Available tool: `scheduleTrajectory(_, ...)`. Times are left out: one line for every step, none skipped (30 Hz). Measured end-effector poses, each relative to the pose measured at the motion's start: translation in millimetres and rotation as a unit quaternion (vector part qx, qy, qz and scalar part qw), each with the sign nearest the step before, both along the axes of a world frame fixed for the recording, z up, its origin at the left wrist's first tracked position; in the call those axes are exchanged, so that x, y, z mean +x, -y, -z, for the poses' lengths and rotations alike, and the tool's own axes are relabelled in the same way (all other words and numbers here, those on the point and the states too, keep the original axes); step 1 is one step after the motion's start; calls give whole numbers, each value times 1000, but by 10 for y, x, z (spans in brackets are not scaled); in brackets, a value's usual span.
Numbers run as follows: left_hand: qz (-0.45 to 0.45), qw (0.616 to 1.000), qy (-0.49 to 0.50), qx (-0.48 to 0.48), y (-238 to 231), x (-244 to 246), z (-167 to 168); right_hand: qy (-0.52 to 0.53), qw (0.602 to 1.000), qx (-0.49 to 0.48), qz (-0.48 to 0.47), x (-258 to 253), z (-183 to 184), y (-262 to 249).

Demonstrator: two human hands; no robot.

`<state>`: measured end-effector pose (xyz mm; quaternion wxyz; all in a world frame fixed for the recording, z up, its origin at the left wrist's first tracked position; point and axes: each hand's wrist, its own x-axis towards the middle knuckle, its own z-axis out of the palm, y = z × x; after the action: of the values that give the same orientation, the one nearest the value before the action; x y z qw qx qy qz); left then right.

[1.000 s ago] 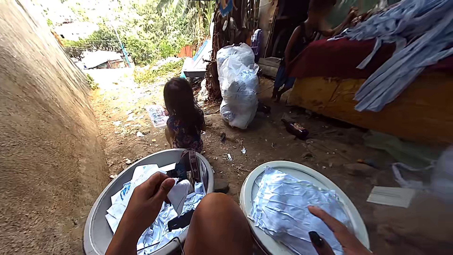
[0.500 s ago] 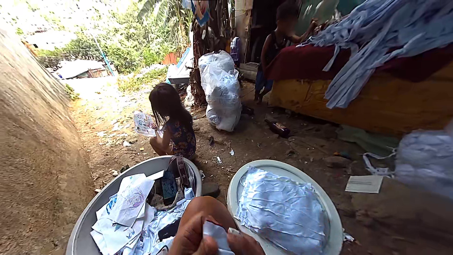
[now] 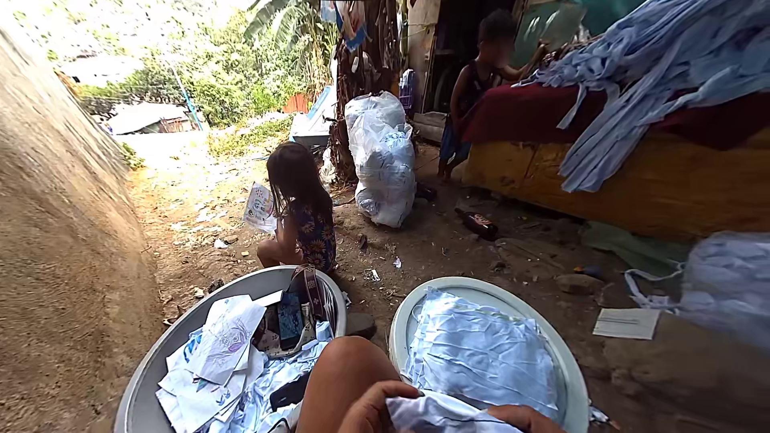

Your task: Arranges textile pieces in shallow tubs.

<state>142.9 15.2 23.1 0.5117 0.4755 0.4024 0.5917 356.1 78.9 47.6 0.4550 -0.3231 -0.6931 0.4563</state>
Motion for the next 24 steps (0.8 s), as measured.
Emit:
scheduleTrajectory(49,993,-85,61,-45,30,63,1,1000,-5,11,48,-59,-18)
scheduleTrajectory(75,973,-182,122,-89,67,107,7,1000,-11,24,99,-116,-38)
scheduleTrajectory(84,945,-266,173,-121,110,140,17,999,-17,37,152,-174,-57)
scheduleTrajectory(80,917,-327,213,-142,149,164,26,998,-26,46,206,-230,-75)
scheduleTrajectory(63,896,-363,247,-159,180,181,31,998,-38,48,261,-279,-94)
scheduleTrajectory(32,880,-387,274,-174,201,185,31,997,-51,43,320,-318,-115)
scheduleTrajectory(0,874,-391,290,-191,214,168,24,997,-64,37,385,-343,-132)
scheduleTrajectory(-18,884,-370,287,-204,221,124,9,996,-77,34,456,-354,-144)
scheduleTrajectory(-13,909,-320,267,-211,220,72,-17,995,-94,30,526,-350,-155)
scheduleTrajectory(8,940,-246,235,-215,208,30,-47,992,-115,25,588,-334,-166)
scheduleTrajectory(39,966,-170,192,-216,186,-1,-81,986,-145,26,628,-305,-182)
scheduleTrajectory(63,985,-85,138,-214,179,-43,-114,974,-189,48,618,-283,-192)
scheduleTrajectory(74,995,6,68,-209,193,-99,-143,955,-246,79,571,-258,-207)
scheduleTrajectory(77,993,91,-21,-214,224,-163,-167,933,-304,96,520,-226,-220)
scheduleTrajectory(77,979,157,-101,-242,248,-212,-189,911,-354,97,476,-186,-231)
scheduleTrajectory(73,961,208,-169,-284,271,-257,-214,890,-394,85,448,-136,-242)
scheduleTrajectory(65,943,239,-223,-323,289,-302,-246,871,-420,64,450,-89,-244)
scheduleTrajectory(59,934,245,-251,-344,298,-337,-266,862,-429,45,469,-66,-230)
scheduleTrajectory(46,937,236,-254,-346,303,-347,-262,868,-420,38,489,-66,-207)
scheduleTrajectory(21,945,219,-242,-341,311,-328,-249,879,-404,45,508,-83,-185)
scheduleTrajectory(1,954,203,-222,-336,307,-300,-232,891,-387,58,527,-100,-172)
scheduleTrajectory(-14,960,187,-206,-340,297,-274,-206,904,-368,73,546,-107,-170)
scheduleTrajectory(-26,964,172,-201,-357,287,-270,-173,918,-344,96,557,-103,-176)
scheduleTrajectory(-34,965,155,-208,-386,277,-273,-136,929,-320,126,555,-96,-189)
